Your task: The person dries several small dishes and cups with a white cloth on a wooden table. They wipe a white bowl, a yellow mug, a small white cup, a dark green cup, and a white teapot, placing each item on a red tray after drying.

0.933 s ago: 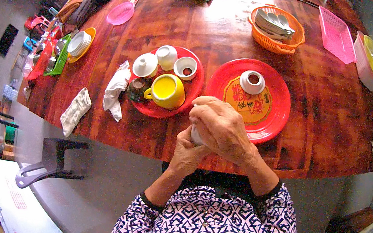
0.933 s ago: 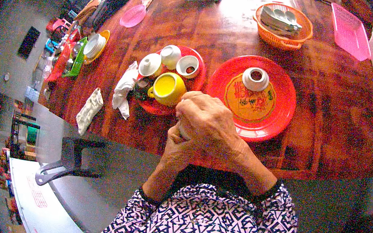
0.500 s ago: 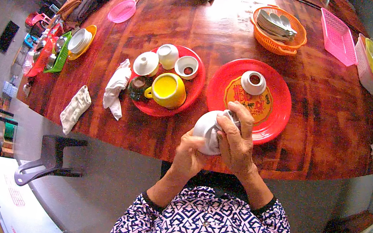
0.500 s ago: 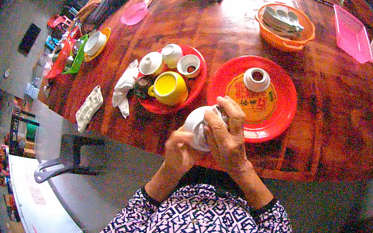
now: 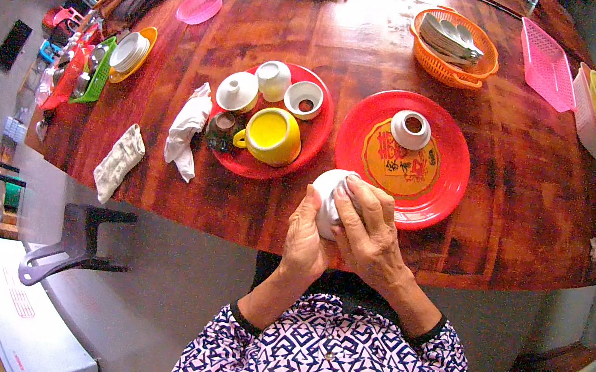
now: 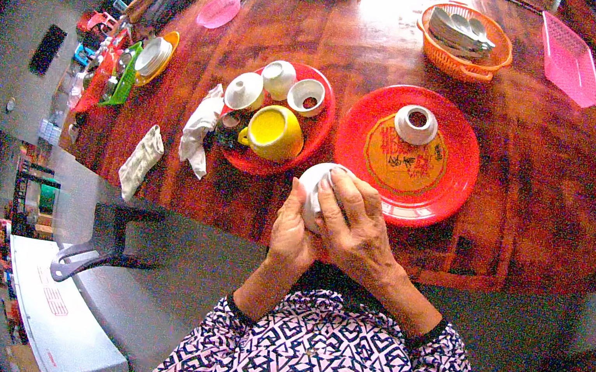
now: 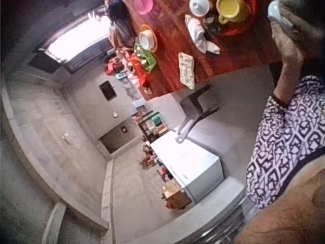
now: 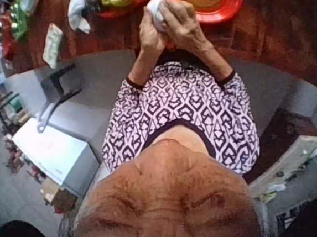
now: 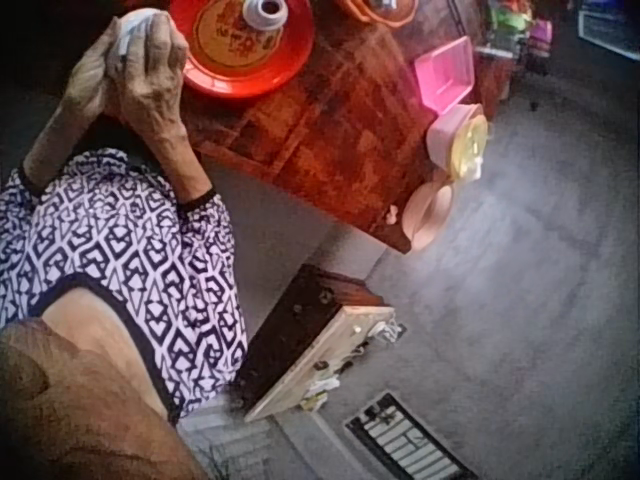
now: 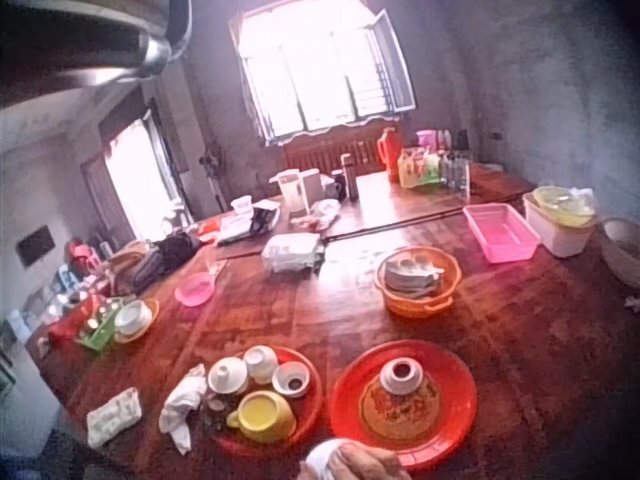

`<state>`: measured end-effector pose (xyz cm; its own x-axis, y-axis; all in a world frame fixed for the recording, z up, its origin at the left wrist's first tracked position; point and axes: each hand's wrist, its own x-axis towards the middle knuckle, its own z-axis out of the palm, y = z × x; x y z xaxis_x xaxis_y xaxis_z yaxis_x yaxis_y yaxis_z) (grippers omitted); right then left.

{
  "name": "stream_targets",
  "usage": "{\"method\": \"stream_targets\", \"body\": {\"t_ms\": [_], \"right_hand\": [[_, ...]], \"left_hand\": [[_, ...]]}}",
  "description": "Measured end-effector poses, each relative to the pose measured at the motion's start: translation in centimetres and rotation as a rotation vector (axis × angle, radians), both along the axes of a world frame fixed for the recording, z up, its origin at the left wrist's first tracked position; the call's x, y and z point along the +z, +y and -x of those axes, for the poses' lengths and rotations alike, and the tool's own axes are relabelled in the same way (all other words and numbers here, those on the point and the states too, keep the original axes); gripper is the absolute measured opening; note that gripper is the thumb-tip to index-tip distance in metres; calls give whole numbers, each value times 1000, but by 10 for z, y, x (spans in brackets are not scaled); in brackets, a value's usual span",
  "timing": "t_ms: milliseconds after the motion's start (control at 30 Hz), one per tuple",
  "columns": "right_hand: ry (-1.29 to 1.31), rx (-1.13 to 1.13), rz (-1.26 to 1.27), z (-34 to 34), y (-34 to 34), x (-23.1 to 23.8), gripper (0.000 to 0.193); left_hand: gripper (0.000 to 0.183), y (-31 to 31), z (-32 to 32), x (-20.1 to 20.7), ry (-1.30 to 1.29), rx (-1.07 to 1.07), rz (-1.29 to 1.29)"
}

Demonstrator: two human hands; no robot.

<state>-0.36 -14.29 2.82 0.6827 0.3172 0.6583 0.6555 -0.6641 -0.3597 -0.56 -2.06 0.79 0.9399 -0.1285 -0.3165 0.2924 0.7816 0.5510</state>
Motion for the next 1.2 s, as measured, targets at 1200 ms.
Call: {"method": "stream_targets", "body": {"t_ms": [1200], "right_hand": [[132,92,-319,-27,6,20,24]], "left_hand": [[40,3,4,22,-192,-25,-370]]}}
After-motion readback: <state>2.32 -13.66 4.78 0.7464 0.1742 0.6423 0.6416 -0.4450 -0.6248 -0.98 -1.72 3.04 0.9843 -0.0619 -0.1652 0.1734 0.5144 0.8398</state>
